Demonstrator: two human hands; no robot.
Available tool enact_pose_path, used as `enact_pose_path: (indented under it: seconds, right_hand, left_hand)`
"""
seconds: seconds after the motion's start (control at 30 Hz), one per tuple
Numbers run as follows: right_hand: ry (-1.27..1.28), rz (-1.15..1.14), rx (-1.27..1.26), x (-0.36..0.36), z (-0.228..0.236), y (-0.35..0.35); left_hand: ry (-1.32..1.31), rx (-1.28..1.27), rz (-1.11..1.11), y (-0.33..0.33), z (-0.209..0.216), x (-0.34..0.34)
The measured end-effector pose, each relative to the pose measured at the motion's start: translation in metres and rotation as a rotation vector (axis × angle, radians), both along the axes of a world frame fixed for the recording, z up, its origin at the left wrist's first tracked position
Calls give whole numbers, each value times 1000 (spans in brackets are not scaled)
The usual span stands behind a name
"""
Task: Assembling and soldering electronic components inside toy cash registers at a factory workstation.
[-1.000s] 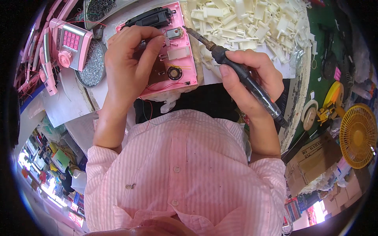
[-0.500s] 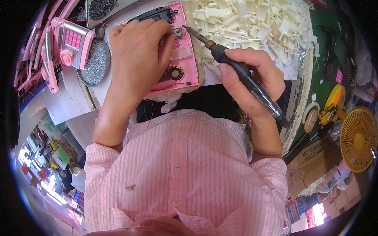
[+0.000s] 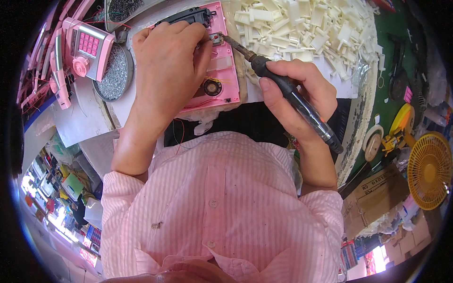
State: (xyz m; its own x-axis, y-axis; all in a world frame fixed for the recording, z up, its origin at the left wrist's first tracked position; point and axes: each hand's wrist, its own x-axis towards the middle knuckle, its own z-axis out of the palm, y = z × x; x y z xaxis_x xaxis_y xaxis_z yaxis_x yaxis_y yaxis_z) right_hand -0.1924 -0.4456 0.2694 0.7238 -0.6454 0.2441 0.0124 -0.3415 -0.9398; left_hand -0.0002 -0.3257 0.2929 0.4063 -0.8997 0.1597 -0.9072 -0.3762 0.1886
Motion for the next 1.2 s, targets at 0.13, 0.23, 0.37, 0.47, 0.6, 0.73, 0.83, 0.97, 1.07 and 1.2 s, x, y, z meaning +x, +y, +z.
enact_pose_path:
  seconds: [0.13, 0.23, 0.37, 0.47, 0.6, 0.73, 0.83, 0.97, 1.07, 1.2]
  right_hand:
    - [-10, -8, -1, 2, -1, 0]
    - [-14, -1, 1, 3, -3, 0]
    - [2, -2, 32, 2, -2, 1]
    - [9, 19, -17, 3, -1, 0]
    - [-31, 43, -86, 2, -3, -3]
    - [-30, -22, -26, 0, -1, 0]
    - [-14, -22, -49, -1, 0, -1]
    - [-11, -24, -53, -1, 1, -2]
    - [-11, -24, -36, -1, 2, -1]
    - [-18, -25, -33, -2, 1, -1]
  left_hand:
    - [-12, -3, -1, 0, -2, 0]
    - [-7, -2, 3, 0, -1, 0]
    - [-11, 35, 18, -2, 0, -1]
    - [-15, 44, 26, -1, 0, -2]
    - [-9, 41, 25, -1, 0, -1]
    - [-22, 52, 25, -2, -1, -1]
    - [-21, 58, 25, -1, 0, -2]
    - [-21, 42, 15, -1, -1, -1]
    - [-17, 23, 10, 0, 0, -1]
    - [-28, 11, 8, 0, -1, -1]
